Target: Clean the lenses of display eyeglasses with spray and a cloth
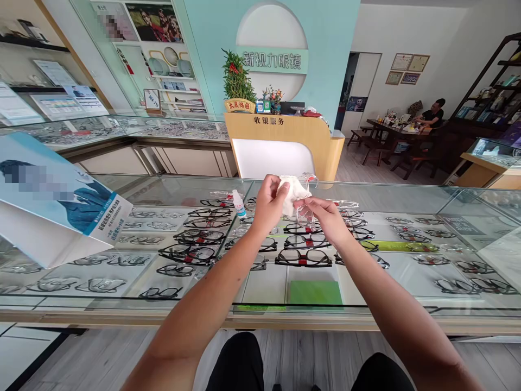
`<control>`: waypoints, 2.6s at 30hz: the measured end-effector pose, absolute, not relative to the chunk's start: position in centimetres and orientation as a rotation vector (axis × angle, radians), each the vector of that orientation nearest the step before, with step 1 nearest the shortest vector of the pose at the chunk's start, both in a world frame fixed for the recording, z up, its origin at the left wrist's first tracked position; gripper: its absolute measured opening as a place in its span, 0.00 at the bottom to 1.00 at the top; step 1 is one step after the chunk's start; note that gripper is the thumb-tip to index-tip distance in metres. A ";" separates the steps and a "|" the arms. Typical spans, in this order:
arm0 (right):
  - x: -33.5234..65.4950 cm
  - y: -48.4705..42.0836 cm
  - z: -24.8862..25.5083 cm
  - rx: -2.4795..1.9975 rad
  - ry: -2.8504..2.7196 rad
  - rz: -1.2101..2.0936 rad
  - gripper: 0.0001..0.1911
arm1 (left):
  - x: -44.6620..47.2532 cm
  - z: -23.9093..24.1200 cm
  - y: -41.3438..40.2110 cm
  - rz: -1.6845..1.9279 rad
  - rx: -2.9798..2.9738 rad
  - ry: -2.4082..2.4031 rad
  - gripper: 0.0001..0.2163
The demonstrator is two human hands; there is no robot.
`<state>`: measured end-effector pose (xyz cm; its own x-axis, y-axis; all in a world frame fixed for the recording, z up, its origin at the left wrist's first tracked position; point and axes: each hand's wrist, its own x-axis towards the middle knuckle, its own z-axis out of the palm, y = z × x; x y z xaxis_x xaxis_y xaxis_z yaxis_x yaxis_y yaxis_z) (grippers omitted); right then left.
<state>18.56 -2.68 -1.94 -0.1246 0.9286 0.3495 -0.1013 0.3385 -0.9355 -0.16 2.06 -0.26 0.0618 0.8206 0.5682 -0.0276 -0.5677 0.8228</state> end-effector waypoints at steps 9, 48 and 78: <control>18.2 -2.8 -2.2 -0.790 -1.441 1.078 0.24 | 0.8 -0.7 1.6 1.630 1.681 0.766 0.17; 18.6 -2.9 -1.6 -0.741 -1.728 0.960 0.34 | -0.4 -0.2 2.5 1.293 1.316 0.675 0.33; 19.7 -2.4 -2.1 -0.649 -1.576 1.228 0.24 | -0.6 0.9 1.5 0.995 1.493 0.297 0.21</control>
<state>19.66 -2.36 -2.14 -0.3618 0.8534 0.3753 -0.1551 0.3419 -0.9269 -0.57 1.47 0.86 0.5941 0.6975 0.4007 -0.3633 -0.2118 0.9073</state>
